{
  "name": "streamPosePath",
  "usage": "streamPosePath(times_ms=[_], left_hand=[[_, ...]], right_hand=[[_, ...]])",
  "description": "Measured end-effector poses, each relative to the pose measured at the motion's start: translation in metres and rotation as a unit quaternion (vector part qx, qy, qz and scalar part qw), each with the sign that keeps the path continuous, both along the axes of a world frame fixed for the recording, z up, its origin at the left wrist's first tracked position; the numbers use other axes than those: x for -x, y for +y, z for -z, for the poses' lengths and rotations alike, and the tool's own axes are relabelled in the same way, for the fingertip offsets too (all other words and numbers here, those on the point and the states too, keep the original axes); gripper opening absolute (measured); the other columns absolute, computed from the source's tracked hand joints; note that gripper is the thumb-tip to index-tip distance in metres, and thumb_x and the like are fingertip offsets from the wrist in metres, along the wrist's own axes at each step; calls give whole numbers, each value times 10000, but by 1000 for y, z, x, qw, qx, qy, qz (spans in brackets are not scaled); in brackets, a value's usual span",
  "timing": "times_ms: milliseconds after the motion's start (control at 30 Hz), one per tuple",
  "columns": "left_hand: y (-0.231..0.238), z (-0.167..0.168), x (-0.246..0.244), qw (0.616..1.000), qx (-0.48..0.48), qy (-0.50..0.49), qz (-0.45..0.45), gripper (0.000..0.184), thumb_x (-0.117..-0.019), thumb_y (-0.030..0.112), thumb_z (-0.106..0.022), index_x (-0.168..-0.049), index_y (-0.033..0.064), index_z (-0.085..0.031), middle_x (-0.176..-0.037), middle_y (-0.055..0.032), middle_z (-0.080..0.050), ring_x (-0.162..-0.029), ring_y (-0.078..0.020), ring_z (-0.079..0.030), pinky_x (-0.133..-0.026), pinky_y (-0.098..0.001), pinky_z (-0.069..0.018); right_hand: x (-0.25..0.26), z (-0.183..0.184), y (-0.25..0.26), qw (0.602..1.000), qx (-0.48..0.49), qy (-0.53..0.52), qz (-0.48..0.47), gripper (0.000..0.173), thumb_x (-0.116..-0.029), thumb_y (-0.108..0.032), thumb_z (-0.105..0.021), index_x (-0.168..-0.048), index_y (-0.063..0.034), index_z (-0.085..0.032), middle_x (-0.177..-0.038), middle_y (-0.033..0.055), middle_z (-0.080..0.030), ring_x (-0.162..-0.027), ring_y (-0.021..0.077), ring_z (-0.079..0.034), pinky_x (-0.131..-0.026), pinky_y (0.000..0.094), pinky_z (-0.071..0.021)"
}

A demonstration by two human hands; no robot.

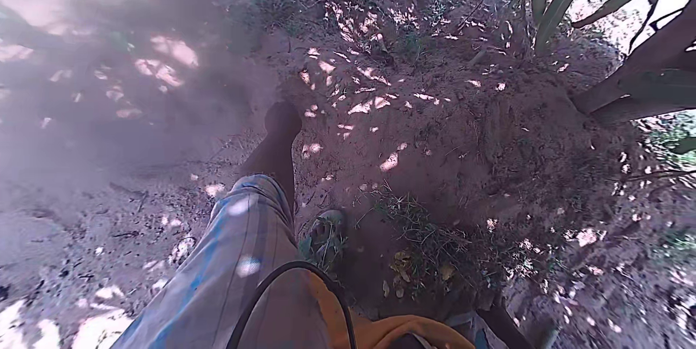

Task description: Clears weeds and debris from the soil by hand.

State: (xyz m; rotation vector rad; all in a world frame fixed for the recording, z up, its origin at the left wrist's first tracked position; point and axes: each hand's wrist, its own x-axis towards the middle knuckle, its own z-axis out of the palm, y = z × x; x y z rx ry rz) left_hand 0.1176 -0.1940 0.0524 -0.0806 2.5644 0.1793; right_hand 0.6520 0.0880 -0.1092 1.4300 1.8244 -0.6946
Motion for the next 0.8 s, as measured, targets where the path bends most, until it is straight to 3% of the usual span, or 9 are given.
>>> streamPosePath(times_ms=[133, 200, 300, 367, 467, 567, 600, 633, 800], left_hand=[[-33, 78, 26, 996, -40, 36, 66, 207, -994, 20, -562, -1080, -160, -617, -1212, -380, -603, -1185, -537, -587, -922, -690, -473], [-43, 97, 13, 987, -114, 36, 109, 223, -1014, 55, -569, -1123, -122, -649, -1237, -354, -611, -1215, -517, -570, -981, -688, -425], [-34, 107, -11, 965, -44, -22, 259, 233, -1022, 95, -550, -1114, -79, -675, -1209, -295, -649, -1199, -471, -600, -968, -655, -464], [-20, 104, -47, 915, -49, -97, 389, 220, -1023, 83, -541, -1100, -71, -679, -1130, -273, -666, -1131, -447, -625, -934, -620, -477], [0, 109, -137, 767, -63, -179, 613, 267, -1078, 139, -475, -1183, -42, -640, -1174, -233, -645, -1142, -418, -617, -945, -596, -476], [-19, 168, -167, 654, -283, 27, 701, 354, -1021, 188, -506, -1278, -17, -639, -1215, -247, -656, -977, -436, -670, -737, -579, -539], [-4, 110, -162, 717, -90, -104, 683, 553, -1080, 200, -476, -1589, 55, -316, -1605, -207, -361, -1335, -450, -506, -985, -590, -479], [1, 77, -145, 770, -20, -162, 617, 697, -1071, 235, -530, -1646, 124, -153, -1700, -151, -158, -1448, -445, -374, -1041, -594, -446], [-113, 2, -70, 933, -60, 3, 356, 582, -1049, 318, -579, -1542, 56, -416, -1548, -218, -429, -1348, -455, -490, -1032, -616, -438]], right_hand=[[1, 2, 6, 1000, 5, -15, -13, 1028, -929, -286, -755, -1595, 61, -53, -1626, 357, -154, -1443, 466, -379, -1159, 531, -359], [0, 4, 9, 1000, 8, -25, -17, 1024, -918, -300, -767, -1591, 67, -87, -1620, 351, -186, -1448, 458, -374, -1168, 527, -348], [1, 6, 10, 999, 13, -39, -9, 1032, -923, -297, -763, -1595, 56, -64, -1626, 336, -188, -1444, 443, -388, -1164, 516, -358], [1, 5, 10, 1000, 10, -26, 1, 1034, -922, -271, -765, -1593, 63, -54, -1626, 342, -179, -1447, 446, -381, -1169, 513, -352], [2, 1, 6, 1000, 9, -7, 6, 1023, -915, -234, -770, -1584, 85, -65, -1608, 367, -197, -1449, 465, -366, -1174, 525, -334], [3, -1, 9, 1000, 8, -13, -1, 1013, -921, -232, -766, -1585, 86, -70, -1606, 369, -203, -1448, 463, -370, -1177, 526, -333], [3, 0, 10, 1000, 6, -11, 0, 1004, -919, -227, -769, -1582, 88, -84, -1598, 372, -222, -1442, 465, -378, -1174, 528, -333], [3, 1, 9, 1000, 10, -2, 7, 989, -915, -211, -775, -1579, 86, -106, -1591, 371, -237, -1445, 462, -374, -1180, 524, -327], [5, 1, 15, 999, 34, -17, -6, 893, -941, -227, -754, -1566, 74, -191, -1521, 363, -379, -1390, 473, -439, -1121, 566, -373]])
